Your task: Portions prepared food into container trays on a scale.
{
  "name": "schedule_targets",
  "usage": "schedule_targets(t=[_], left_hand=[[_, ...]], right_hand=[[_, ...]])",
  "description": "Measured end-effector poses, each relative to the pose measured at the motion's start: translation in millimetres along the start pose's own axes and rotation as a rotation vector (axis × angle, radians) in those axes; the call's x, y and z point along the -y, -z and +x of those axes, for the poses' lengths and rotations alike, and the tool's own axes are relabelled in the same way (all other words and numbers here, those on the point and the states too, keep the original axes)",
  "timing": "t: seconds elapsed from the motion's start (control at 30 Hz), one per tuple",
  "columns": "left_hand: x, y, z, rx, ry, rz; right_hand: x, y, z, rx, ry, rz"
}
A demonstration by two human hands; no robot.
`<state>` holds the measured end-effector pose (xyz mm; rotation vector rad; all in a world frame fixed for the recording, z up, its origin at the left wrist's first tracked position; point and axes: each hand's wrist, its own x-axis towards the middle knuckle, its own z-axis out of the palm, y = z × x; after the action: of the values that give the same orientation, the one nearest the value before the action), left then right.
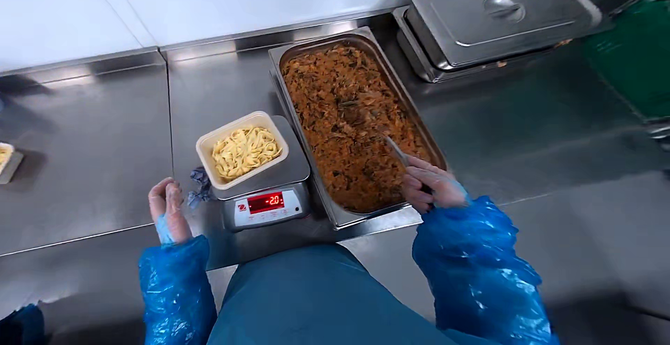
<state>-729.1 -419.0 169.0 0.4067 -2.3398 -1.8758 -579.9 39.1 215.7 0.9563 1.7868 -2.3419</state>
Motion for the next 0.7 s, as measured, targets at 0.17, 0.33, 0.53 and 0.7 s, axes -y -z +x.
schedule_targets(t=[0.17, 0.33, 0.53, 0.7], left_hand=[[36, 21, -8, 0.171, 0.013, -0.040], [25, 0, -9, 0.384, -0.171, 0.023], [0, -49, 19, 0.338, -0.142, 0.187], [4, -61, 27, 0.314, -0.240, 0.427]], right_hand=[[-18, -40, -30, -0.113, 0.105, 0.094], [-30, -65, -54, -0.194, 0.119, 0.119], [-34, -62, -70, -0.257, 0.107, 0.102], [-31, -40, -68, -0.264, 0.130, 0.107]])
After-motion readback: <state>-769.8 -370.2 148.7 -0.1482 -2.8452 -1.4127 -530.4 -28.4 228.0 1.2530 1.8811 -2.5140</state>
